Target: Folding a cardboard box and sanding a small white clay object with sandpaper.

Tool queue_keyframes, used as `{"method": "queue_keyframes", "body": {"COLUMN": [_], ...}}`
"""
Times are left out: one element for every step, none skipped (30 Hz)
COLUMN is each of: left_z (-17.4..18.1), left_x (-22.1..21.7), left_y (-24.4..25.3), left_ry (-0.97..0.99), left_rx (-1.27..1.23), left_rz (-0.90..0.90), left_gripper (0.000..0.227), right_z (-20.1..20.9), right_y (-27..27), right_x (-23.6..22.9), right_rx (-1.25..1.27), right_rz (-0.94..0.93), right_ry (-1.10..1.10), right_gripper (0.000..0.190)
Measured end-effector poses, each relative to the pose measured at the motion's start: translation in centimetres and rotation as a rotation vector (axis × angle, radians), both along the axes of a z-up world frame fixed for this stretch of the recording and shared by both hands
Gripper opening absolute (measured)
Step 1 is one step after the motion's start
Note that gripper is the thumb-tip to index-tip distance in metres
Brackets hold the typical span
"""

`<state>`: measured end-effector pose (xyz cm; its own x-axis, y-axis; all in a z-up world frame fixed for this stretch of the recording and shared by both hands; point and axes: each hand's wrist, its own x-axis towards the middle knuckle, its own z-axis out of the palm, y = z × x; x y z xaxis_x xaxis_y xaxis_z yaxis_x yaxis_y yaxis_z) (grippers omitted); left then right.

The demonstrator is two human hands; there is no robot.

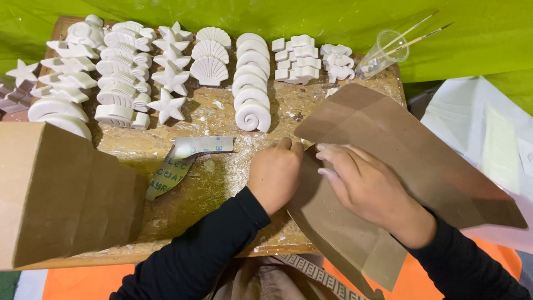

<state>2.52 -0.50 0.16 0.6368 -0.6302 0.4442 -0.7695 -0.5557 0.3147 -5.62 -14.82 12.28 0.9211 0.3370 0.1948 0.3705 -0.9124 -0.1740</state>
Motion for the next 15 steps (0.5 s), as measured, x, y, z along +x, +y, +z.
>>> {"method": "queue_keyframes", "body": {"left_z": [-0.4, -0.7, -1.0, -0.1, 0.7, 1.6, 0.8, 0.0, -0.9, -0.8, -0.7, -0.6, -0.6, -0.7, -0.8], "left_x": [0.1, 0.2, 0.3, 0.2, 0.1, 0.0, -0.1, -0.1, -0.3, -0.5, -0.7, -0.9, -0.9, -0.9, -0.9], "left_y": [-0.1, -0.2, -0.4, -0.1, 0.1, 0.4, 0.2, -0.1, -0.3, -0.2, -0.1, 0.0, -0.1, -0.1, -0.1], "left_ry": [-0.003, -0.026, -0.049, -0.05, -0.053, -0.056, -0.061, -0.136, -0.208, -0.208, -0.248, -0.288, -0.288, -0.251, -0.216], "left_rx": [-0.002, 0.028, 0.056, 0.055, 0.06, 0.066, 0.063, 0.087, 0.112, 0.11, 0.124, 0.137, 0.135, 0.117, 0.101], "left_rz": [-0.008, -0.001, 0.008, 0.003, -0.016, -0.035, -0.039, -0.026, -0.013, -0.016, -0.019, -0.021, -0.018, -0.026, -0.038], "left_gripper": [0.014, 0.016, 0.018, 0.018, 0.021, 0.025, 0.025, 0.034, 0.042, 0.042, 0.039, 0.037, 0.037, 0.027, 0.018], "right_z": [0.0, 0.0, 0.0, 0.3, 0.5, 0.7, 0.1, -0.5, -1.1, -1.3, -1.4, -1.6, -1.8, -1.9, -2.1], "right_y": [-0.1, -0.3, -0.5, -0.4, -0.4, -0.4, -0.7, -1.1, -1.5, -1.5, -1.5, -1.6, -1.7, -1.8, -1.8], "right_x": [-0.8, -1.7, -2.5, -3.1, -3.7, -4.3, -4.9, -5.5, -6.2, -6.5, -6.7, -6.9, -6.7, -6.5, -6.4], "right_rx": [-0.002, -0.061, -0.121, -0.123, -0.097, -0.07, -0.073, -0.085, -0.094, -0.095, -0.054, -0.013, -0.016, -0.031, -0.043], "right_rz": [-0.008, -0.027, -0.044, -0.049, -0.053, -0.057, -0.061, -0.051, -0.041, -0.044, -0.073, -0.103, -0.1, -0.098, -0.102], "right_ry": [-0.003, -0.07, -0.136, -0.138, -0.173, -0.208, -0.213, -0.237, -0.256, -0.256, -0.232, -0.207, -0.207, -0.201, -0.196], "right_gripper": [0.027, 0.03, 0.034, 0.034, 0.03, 0.026, 0.026, 0.024, 0.023, 0.023, 0.022, 0.022, 0.022, 0.021, 0.021]}}
